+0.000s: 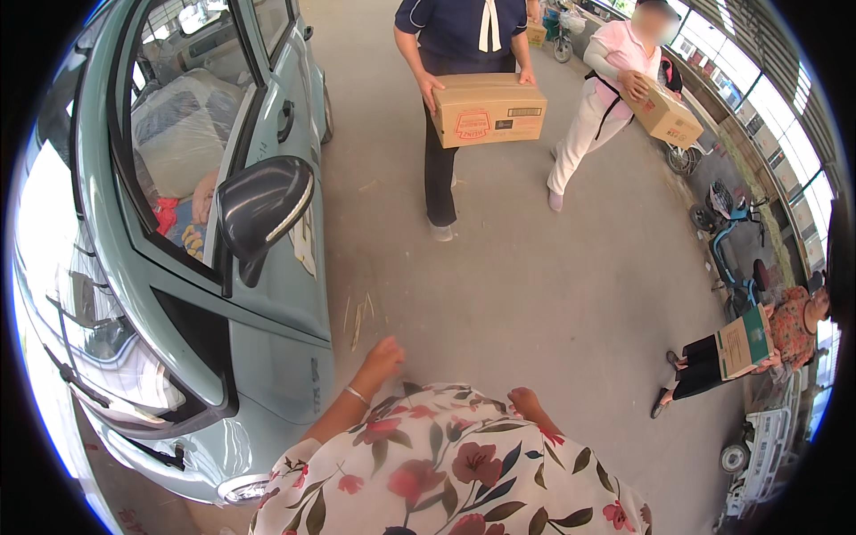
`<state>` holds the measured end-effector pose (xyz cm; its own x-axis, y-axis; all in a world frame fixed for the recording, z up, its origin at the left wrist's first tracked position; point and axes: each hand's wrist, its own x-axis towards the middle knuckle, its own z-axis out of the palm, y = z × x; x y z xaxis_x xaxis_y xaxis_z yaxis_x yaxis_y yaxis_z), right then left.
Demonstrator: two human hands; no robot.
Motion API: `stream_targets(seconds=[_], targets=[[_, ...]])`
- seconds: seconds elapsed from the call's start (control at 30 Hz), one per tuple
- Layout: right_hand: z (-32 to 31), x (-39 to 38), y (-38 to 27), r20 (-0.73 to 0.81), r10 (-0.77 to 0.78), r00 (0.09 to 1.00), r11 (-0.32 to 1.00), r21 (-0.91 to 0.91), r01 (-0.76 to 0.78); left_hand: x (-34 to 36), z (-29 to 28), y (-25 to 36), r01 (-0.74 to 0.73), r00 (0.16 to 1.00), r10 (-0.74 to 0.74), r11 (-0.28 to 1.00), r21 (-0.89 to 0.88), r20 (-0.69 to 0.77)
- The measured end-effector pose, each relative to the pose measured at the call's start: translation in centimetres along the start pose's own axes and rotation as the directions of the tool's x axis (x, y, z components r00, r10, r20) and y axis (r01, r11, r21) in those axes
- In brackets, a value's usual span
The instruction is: The person picks up a cardboard box, walks across the facility, and places it onto a large stack of similar boxes alongside another person.
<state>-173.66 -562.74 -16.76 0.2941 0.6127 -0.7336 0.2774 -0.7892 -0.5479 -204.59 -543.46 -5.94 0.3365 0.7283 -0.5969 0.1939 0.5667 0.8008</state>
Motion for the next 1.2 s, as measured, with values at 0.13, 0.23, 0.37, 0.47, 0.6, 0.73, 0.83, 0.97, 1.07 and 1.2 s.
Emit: stream_targets(seconds=[0.13,0.23,0.37,0.47,0.6,0.73,0.83,0.97,1.07,1.2], targets=[[1.2,-0.3,-1.7,-0.091,0.128,0.988,0.973,0.204,-0.107,1.4,-1.2,-0.1,0.004,1.000,-0.004,0.999,-0.044,0.015],[0.7,1.8,1.8,-0.052,-0.316,0.947,0.944,-0.119,0.308,2.2,-1.3,0.3,0.024,0.998,-0.020,0.997,-0.075,0.054],[-0.5,2.8,2.0,0.314,-0.682,0.660,0.298,-0.705,0.643,2.7,-1.2,0.3,-0.047,0.997,0.050,0.998,-0.052,0.056],[-0.3,6.1,5.5,0.355,-0.687,0.634,0.271,-0.685,0.677,2.4,-0.7,0.4,-0.071,0.997,0.072,0.995,-0.072,0.017],[-2.1,12.5,9.7,0.336,-0.725,0.601,0.213,-0.721,0.659,3.2,0.0,-0.4,-0.183,0.978,0.189,0.980,0.074,-0.084],[-3.2,7.8,-4.5,0.418,-0.827,0.376,0.068,-0.590,0.805,1.7,-1.6,-3.8,-0.074,0.983,0.104,0.978,0.193,-0.151],[-5.4,11.6,-3.1,0.326,-0.752,0.573,0.509,-0.265,0.819,0.2,0.1,-2.8,-0.147,0.945,0.161,0.987,0.070,-0.284],[-6.9,12.2,-3.3,0.462,-0.669,0.582,0.440,-0.386,0.811,-1.6,1.3,-1.1,-0.036,0.947,0.077,0.990,0.135,-0.313],[-6.6,11.3,-5.6,0.582,-0.632,0.512,0.155,-0.552,0.819,-4.8,3.0,1.4,-0.078,0.928,0.141,0.979,0.189,-0.344],[-6.3,12.8,-6.0,0.676,-0.559,0.480,-0.030,-0.595,0.803,-3.9,4.6,-1.4,-0.156,0.874,0.226,0.969,0.191,-0.430]])
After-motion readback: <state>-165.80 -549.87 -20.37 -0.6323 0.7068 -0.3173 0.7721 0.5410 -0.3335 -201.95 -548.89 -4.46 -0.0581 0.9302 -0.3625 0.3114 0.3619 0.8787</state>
